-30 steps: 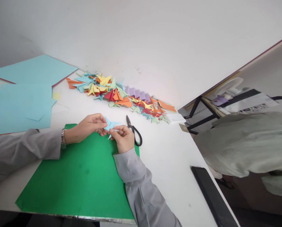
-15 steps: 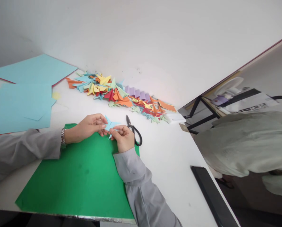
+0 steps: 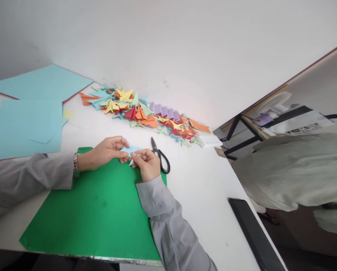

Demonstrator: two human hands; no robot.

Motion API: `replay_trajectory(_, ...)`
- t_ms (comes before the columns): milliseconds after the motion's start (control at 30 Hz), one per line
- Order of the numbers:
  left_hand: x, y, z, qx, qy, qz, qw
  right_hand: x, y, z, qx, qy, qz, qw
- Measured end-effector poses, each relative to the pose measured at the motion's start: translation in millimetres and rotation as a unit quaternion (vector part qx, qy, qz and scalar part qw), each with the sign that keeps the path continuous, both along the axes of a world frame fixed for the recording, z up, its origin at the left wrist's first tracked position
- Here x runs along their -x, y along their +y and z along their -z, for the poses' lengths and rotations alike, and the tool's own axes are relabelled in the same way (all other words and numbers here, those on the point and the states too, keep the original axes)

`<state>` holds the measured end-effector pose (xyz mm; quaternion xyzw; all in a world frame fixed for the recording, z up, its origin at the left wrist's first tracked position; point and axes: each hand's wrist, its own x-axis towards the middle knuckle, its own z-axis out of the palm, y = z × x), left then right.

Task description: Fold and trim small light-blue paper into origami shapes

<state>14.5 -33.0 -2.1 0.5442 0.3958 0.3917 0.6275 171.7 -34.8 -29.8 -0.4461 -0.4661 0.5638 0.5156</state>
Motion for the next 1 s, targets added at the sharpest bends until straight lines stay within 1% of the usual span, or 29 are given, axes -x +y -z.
replay_trajectory(167, 0.3, -0.4, -1.9, 0.007, 0.004, 0.003, 1.0, -0.5, 0.0, 0.2, 0.001, -0.008, -0.005, 1.0)
replay_trajectory(467, -0.2, -0.6, -0.3, -0.011, 0.011, -0.002, 1.0, 0.3, -0.3, -1.8, -0.008, -0.028, -0.002, 1.0)
replay_trajectory(600, -1.2, -0.9, 1.1, -0.03, 0.032, -0.003, 0.999, 0.5, -1.5, -2.2, -0.015, -0.033, 0.008, 0.999)
replay_trajectory(767, -1.9, -0.7, 5.8, -0.081, 0.05, -0.013, 0.995, 2.0, -2.0, -4.0, -0.021, -0.037, 0.012, 0.999)
replay_trajectory(1000, 0.1, 1.6, 9.2, -0.076, 0.039, -0.013, 0.996, 5.4, -4.7, -8.5, -0.032, -0.041, 0.01, 0.999)
